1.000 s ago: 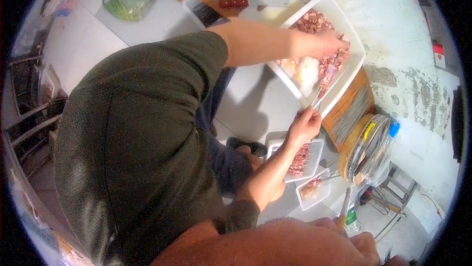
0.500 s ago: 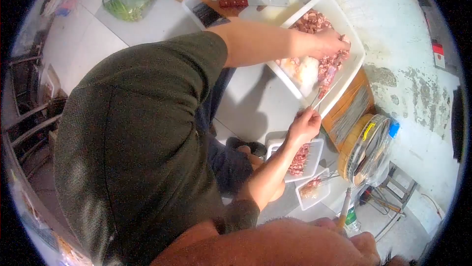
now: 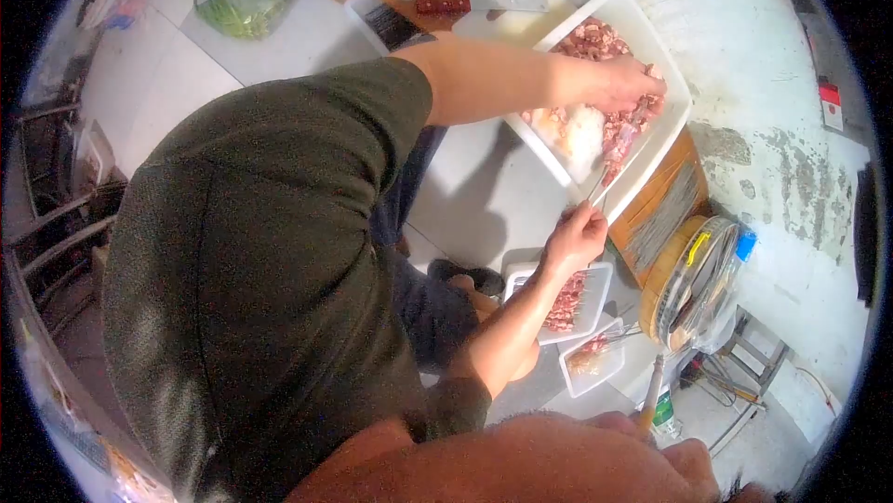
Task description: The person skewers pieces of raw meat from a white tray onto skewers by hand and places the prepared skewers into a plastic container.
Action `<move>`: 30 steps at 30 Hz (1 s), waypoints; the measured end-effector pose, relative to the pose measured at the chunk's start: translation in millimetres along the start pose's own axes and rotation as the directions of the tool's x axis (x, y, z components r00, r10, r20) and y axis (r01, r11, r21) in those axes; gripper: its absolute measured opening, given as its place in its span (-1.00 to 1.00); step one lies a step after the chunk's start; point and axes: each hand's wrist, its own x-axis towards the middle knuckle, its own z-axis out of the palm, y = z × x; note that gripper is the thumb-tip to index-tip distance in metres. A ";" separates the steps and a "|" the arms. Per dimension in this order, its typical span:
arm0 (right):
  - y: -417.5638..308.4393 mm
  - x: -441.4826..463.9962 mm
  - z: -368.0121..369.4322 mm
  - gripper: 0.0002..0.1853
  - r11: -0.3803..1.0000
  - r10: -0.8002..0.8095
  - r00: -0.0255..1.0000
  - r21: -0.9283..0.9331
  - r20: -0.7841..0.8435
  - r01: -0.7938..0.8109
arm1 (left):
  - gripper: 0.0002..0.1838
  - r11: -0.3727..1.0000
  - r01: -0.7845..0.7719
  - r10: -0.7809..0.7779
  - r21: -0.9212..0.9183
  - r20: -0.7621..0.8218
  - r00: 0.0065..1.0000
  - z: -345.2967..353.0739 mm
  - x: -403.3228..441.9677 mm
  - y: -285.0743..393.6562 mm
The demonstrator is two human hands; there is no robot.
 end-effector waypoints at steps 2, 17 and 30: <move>1.3 0.2 0.2 -0.71 1.000 -0.007 1.000 0.007 0.003 0.007 | -0.88 1.000 -0.006 0.006 0.005 0.000 1.000 1.1 -1.5 1.2; -7.2 -1.0 -5.6 -0.71 0.999 -0.020 0.997 -0.025 0.069 0.022 | -0.78 0.983 0.177 -0.171 -0.054 0.103 0.980 -9.6 6.0 3.3; -1.6 1.5 -9.6 -0.80 0.987 0.002 0.994 0.158 0.107 -0.019 | -0.82 0.995 0.088 -0.091 0.039 0.071 0.993 4.2 -3.7 5.3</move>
